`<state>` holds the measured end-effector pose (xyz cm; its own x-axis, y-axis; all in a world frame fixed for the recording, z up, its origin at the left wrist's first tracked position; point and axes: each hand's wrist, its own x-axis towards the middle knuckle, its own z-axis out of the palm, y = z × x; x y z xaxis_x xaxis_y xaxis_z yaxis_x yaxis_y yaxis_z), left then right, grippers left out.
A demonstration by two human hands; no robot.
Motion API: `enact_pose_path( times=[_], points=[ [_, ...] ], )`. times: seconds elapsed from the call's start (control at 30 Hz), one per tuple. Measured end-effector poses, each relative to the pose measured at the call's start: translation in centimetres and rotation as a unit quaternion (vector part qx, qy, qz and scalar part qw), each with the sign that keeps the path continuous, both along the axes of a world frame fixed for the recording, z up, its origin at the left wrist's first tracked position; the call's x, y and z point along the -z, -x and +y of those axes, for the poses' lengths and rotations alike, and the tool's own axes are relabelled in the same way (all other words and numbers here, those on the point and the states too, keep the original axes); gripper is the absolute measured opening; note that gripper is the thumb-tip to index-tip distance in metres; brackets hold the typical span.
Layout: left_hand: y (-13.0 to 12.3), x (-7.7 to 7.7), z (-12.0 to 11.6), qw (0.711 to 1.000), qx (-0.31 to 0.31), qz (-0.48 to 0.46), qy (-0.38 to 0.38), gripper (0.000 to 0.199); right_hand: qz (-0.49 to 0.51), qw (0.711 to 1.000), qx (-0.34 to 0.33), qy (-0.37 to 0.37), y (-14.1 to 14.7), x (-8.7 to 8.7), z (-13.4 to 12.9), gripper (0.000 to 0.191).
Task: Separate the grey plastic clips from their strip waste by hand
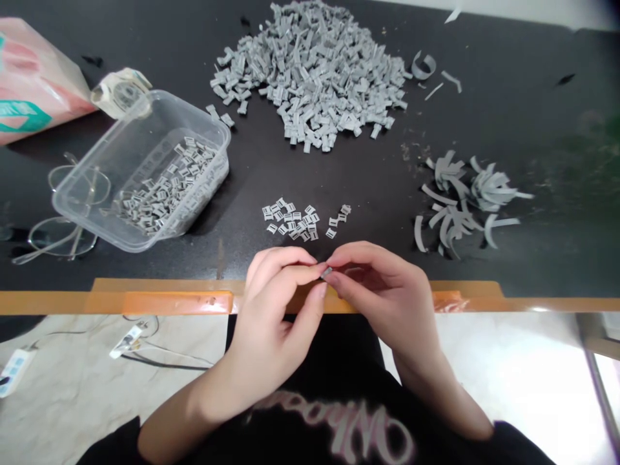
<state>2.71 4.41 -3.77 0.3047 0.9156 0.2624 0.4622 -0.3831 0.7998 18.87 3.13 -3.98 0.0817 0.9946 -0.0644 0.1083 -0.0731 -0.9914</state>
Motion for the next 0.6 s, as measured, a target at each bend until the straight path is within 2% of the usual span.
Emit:
enact_pose_path(
  times=[0.13,0.2,0.3,0.4,0.6],
  points=[
    [0.0,0.4,-0.2,1.000,0.007,0.010,0.012,0.014,0.013,1.000,-0.014,0.000,0.0,0.2,0.3,0.011],
    [0.1,0.7,-0.4,0.997,0.005,-0.037,0.062,0.013,0.027,0.999,-0.022,0.003,0.2,0.3,0.5,0.011],
    [0.3,0.7,-0.5,0.978,0.003,-0.135,0.158,0.010,0.072,0.997,-0.040,0.008,0.5,0.5,0.9,0.010],
    [0.5,0.3,-0.4,0.961,-0.004,-0.192,0.200,0.013,0.124,0.990,-0.057,0.020,0.5,0.7,1.0,0.007],
    [0.6,-0.3,-0.1,0.964,-0.020,-0.157,0.211,0.019,0.137,0.989,-0.020,0.045,0.0,1.2,0.7,0.004]
  ],
)
